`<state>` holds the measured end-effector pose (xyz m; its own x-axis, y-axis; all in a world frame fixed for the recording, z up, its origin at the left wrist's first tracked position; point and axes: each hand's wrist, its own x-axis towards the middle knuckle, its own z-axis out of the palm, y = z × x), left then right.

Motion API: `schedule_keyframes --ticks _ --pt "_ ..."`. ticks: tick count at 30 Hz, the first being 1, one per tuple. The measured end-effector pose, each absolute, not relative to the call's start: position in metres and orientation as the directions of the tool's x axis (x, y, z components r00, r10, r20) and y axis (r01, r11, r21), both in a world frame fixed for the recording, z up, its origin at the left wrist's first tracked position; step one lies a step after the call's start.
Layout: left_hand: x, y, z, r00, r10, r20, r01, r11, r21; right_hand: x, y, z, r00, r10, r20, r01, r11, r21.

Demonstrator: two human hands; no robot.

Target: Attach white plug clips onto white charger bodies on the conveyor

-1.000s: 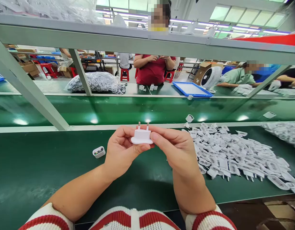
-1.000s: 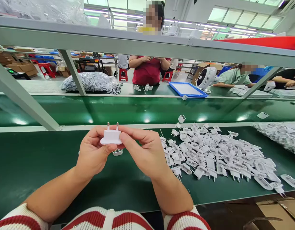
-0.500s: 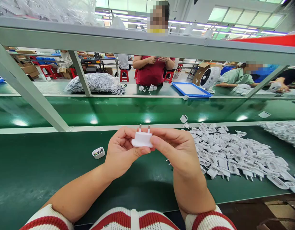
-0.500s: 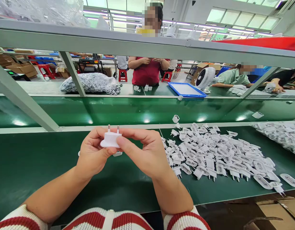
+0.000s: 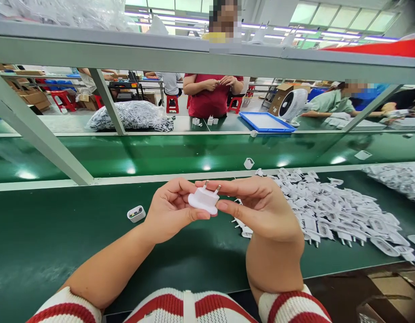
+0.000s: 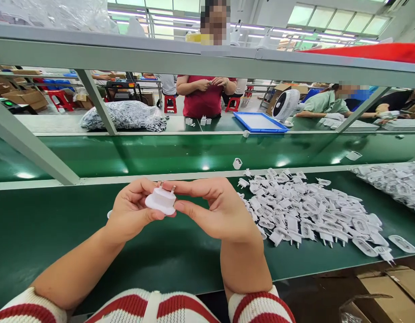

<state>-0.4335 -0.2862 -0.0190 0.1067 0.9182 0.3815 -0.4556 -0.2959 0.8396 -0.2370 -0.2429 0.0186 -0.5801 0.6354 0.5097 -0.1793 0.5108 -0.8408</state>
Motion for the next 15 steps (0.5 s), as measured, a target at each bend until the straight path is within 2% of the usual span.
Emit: schedule_keyframes --ticks 10,15 --pt "-0.4357 -0.2848 -0.0193 0.192 0.913 0.36 -0.548 -0.204 0.811 -0.2349 -0.2438 0.0197 -0.593 0.607 0.529 -0.166 0.551 -0.818" --pt "-0.4345 -0.2859 -0.0184 0.453 0.864 0.221 -0.611 0.121 0.783 -0.2413 -0.2457 0.025 -0.613 0.575 0.541 -0.115 0.613 -0.782"
